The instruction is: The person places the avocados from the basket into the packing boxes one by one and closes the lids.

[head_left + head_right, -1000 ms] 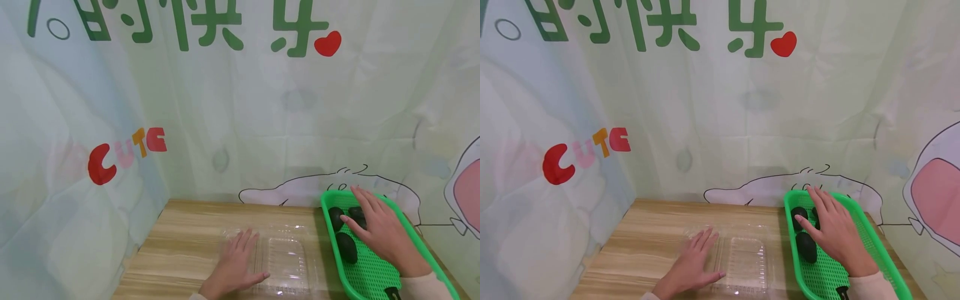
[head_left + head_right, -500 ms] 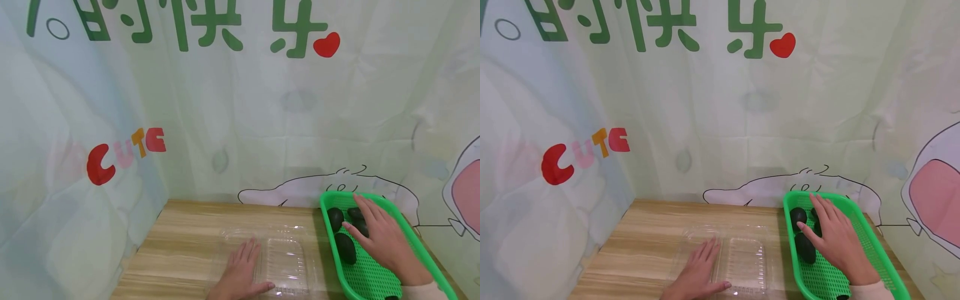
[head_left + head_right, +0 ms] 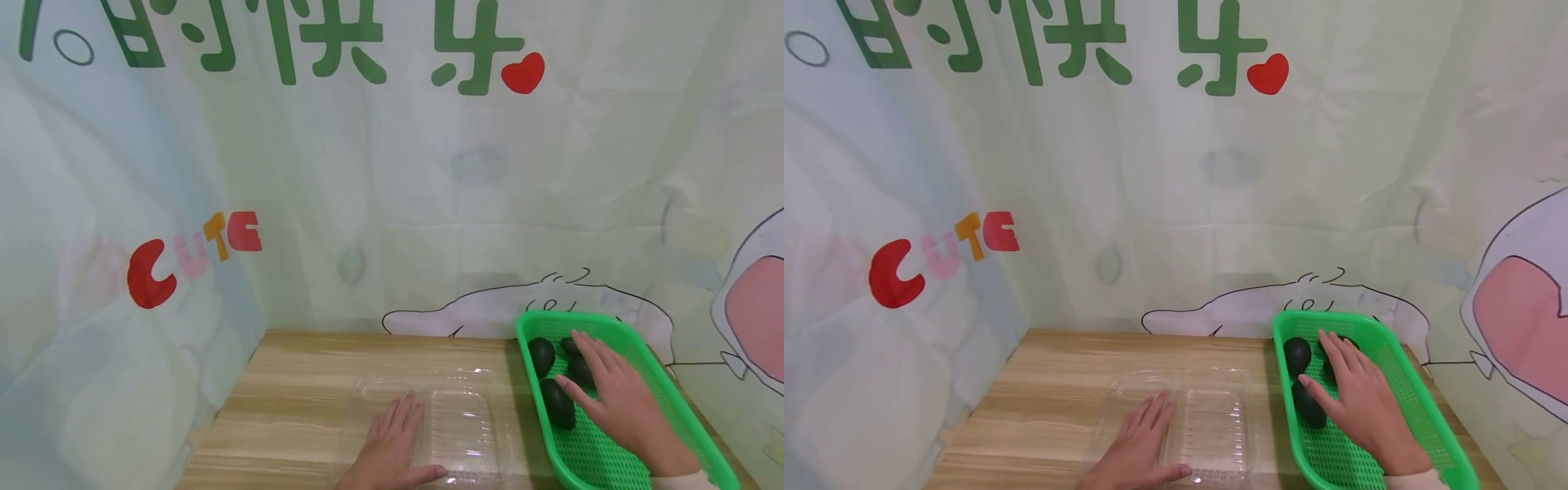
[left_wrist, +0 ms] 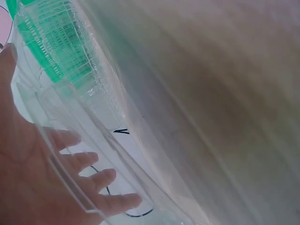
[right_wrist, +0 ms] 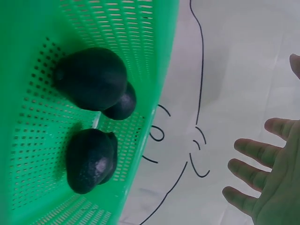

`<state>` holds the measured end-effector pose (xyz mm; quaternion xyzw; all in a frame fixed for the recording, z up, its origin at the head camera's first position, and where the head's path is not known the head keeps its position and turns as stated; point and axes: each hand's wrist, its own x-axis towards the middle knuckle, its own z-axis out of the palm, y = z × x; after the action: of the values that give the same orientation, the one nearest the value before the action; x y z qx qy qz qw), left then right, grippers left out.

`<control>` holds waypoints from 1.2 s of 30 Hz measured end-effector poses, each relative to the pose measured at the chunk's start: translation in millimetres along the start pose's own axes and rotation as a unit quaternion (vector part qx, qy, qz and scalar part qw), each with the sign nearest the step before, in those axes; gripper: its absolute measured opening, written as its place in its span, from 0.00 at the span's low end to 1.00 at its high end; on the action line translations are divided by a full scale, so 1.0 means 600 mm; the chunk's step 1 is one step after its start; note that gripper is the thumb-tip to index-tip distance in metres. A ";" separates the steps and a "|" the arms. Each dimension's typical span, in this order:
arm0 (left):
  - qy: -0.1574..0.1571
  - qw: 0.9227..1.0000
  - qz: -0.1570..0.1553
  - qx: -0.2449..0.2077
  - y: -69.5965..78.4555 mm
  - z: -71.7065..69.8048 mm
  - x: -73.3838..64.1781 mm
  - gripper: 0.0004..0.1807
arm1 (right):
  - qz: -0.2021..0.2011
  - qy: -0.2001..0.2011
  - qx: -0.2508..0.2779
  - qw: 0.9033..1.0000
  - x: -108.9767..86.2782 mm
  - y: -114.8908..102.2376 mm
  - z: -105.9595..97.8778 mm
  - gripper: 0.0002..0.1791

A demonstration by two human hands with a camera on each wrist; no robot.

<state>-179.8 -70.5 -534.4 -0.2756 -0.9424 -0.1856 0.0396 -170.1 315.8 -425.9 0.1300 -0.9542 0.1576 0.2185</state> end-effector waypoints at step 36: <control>-0.016 1.000 -0.017 -0.008 -0.008 -0.013 -0.001 0.61 | 0.101 -0.284 -0.045 0.952 -0.006 0.113 0.012 0.49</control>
<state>-182.2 -77.2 -529.1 -0.2623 -0.9460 -0.1896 0.0194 -190.9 376.0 -450.2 0.0627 -0.9911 0.0919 -0.0729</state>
